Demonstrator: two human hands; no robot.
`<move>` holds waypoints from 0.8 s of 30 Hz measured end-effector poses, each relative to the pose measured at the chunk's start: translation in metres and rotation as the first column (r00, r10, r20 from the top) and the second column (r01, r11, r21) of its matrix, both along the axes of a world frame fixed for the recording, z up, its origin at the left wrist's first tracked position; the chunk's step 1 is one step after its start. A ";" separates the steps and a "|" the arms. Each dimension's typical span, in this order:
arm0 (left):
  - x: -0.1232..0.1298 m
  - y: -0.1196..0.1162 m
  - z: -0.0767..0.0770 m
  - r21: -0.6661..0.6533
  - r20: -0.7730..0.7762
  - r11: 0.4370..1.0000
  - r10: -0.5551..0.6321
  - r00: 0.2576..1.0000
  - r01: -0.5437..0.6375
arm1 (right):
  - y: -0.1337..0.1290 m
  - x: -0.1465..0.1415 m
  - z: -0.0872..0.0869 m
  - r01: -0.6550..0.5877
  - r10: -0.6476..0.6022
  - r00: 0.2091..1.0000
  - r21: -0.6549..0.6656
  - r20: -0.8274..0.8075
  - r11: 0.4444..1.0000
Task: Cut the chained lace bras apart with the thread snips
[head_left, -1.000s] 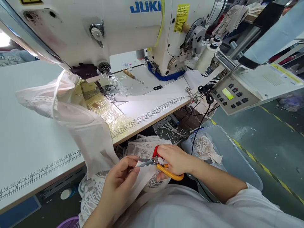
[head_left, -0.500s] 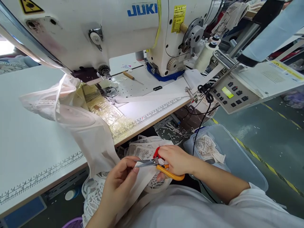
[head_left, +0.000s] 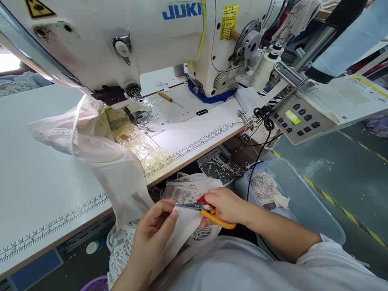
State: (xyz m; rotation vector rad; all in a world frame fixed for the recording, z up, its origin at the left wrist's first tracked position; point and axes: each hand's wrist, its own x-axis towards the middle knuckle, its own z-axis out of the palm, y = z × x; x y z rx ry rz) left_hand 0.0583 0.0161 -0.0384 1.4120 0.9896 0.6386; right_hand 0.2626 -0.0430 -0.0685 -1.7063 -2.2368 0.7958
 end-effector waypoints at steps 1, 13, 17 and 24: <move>0.000 0.000 0.000 0.011 -0.004 1.000 -0.004 1.000 0.004 | 0.000 0.001 -0.002 0.021 -0.021 0.999 0.011 -0.033 1.000; 0.002 -0.001 0.000 0.390 -0.076 0.913 -0.095 0.993 0.118 | 0.006 0.001 0.027 0.298 -0.150 0.787 0.155 -0.598 0.942; 0.002 -0.002 0.005 0.392 -0.106 0.909 -0.110 0.988 0.143 | 0.011 -0.014 0.034 0.265 -0.134 0.804 0.147 -0.580 0.953; 0.005 -0.007 0.010 0.332 -0.172 0.918 -0.165 0.971 0.215 | 0.016 -0.031 0.040 0.226 -0.179 0.724 -0.015 -0.666 0.974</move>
